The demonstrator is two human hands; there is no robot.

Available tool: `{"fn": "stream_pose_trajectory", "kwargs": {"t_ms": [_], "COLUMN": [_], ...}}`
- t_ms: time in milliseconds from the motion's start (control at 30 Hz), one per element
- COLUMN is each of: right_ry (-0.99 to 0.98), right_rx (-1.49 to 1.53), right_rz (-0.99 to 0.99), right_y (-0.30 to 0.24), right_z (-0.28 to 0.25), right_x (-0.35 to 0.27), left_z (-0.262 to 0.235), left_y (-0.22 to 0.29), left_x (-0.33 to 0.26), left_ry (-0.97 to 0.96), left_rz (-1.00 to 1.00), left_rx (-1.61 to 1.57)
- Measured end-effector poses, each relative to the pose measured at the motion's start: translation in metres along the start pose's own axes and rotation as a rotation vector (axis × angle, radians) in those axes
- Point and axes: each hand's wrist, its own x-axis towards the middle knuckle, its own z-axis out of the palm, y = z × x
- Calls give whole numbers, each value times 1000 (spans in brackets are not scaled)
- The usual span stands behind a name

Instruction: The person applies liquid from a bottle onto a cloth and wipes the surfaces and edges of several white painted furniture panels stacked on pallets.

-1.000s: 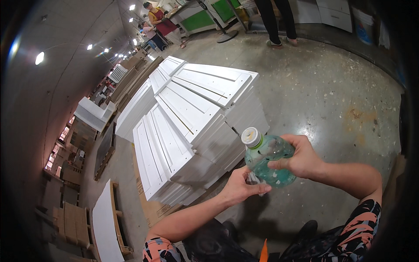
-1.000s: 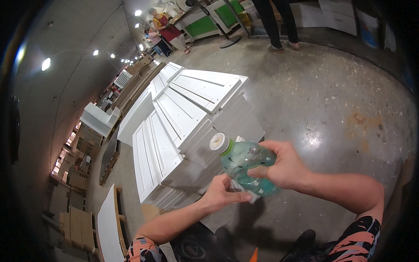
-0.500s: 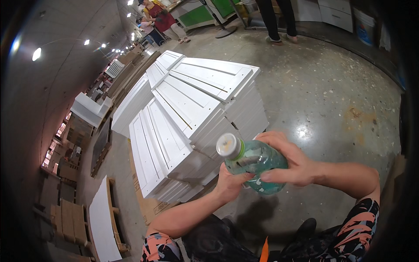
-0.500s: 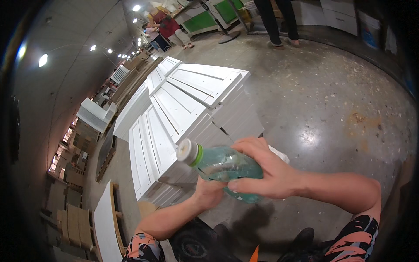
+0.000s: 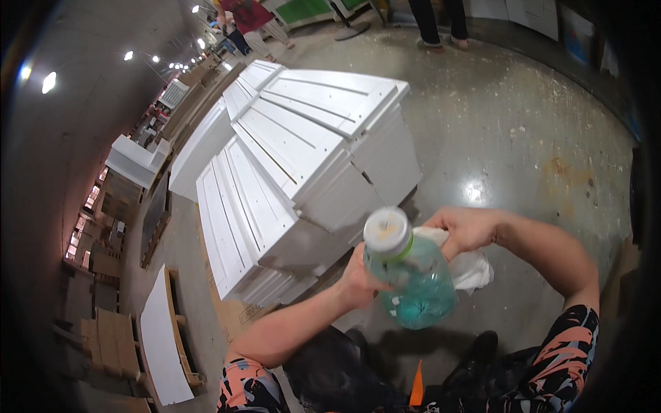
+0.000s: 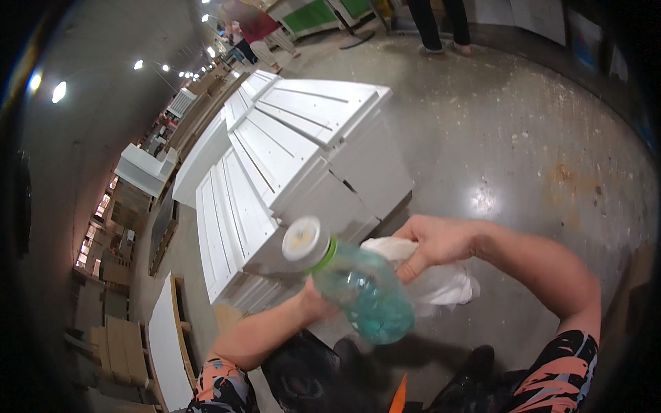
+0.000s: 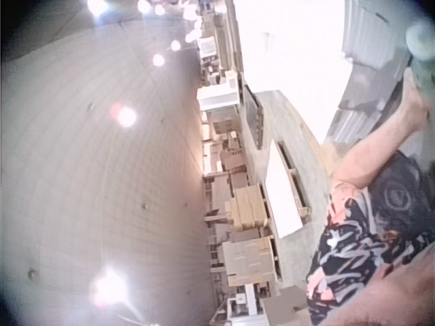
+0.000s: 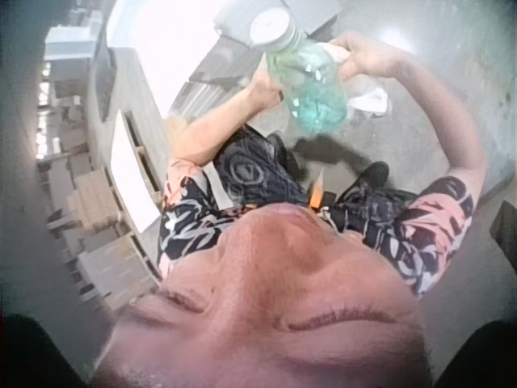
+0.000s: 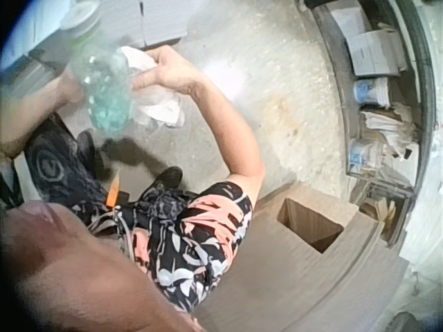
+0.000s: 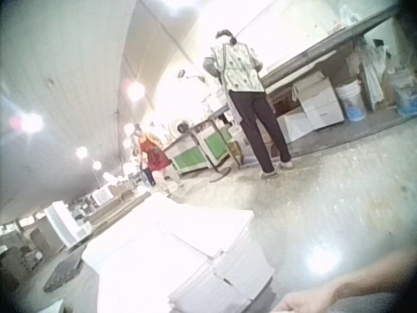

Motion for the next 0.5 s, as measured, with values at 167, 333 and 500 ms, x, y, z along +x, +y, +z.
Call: {"fn": "stream_pose_trajectory", "kwargs": {"t_ms": [167,333,500], "right_ry": [385,599,550], "right_rx": [130,561,675], "right_rz": [-40,-129,-113], "right_y": [16,38,46], "right_z": [-14,-20,17], "right_x": [-6,-25,7], "left_z": [8,-8,-15], "left_y": [10,16,10], "left_x": [-6,-31,-53], "left_ry": [137,268,303], "left_rz": [-173,-409,-733], "left_rx": [-186,-226,-64]}}
